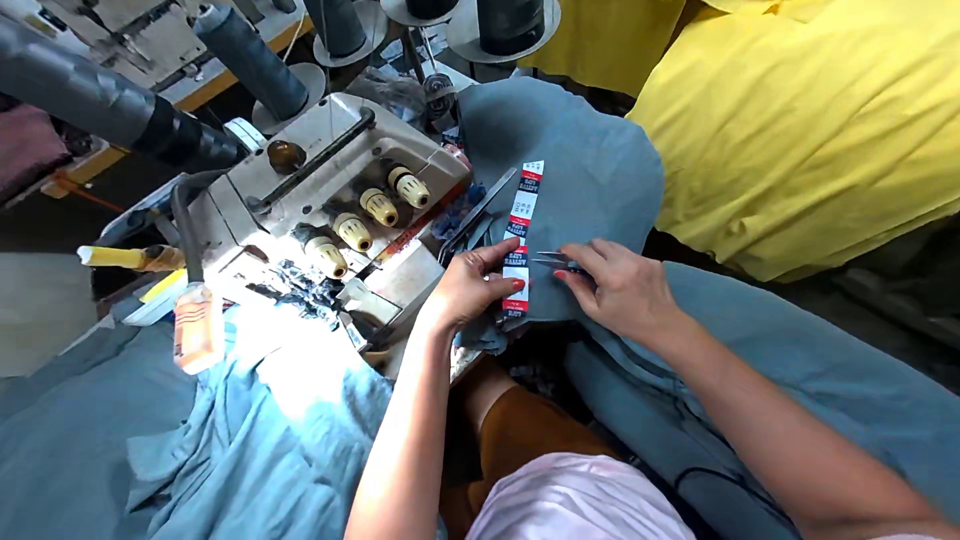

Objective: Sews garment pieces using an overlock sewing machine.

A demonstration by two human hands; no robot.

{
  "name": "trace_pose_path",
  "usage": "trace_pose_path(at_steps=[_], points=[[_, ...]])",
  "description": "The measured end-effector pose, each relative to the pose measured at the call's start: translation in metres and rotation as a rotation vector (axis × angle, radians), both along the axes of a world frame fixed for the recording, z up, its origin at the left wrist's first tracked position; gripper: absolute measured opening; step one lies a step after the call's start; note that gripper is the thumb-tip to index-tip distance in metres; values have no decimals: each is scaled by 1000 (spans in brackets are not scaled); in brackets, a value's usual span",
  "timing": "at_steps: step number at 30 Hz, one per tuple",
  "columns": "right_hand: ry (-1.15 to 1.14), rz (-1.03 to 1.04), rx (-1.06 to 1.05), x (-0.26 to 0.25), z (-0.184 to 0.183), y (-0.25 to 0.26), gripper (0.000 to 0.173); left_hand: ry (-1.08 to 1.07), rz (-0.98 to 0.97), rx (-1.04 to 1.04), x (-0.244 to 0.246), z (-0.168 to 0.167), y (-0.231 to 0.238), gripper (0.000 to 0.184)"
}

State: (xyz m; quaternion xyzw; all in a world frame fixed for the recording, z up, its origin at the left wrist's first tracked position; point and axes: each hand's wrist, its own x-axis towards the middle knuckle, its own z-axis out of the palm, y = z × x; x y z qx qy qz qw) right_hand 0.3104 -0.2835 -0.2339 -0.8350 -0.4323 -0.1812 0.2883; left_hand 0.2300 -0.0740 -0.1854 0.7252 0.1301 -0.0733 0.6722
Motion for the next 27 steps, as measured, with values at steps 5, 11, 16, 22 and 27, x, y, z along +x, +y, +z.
trace_pose_path(at_steps=[5,11,16,22,27], points=[[-146,-18,-44,-3,-9,3,26,-32,-48,-44,-3,-5,4,73],[-206,43,-70,-6,-10,15,20,-59,-85,-46,-1,-11,8,73],[-201,75,-78,-6,-9,22,18,-57,-108,-67,4,-11,9,75],[-209,97,-79,-4,-11,27,17,-59,-128,-27,6,-12,10,75],[-212,97,-80,-4,-12,28,16,-45,-144,-10,8,-12,11,76]])
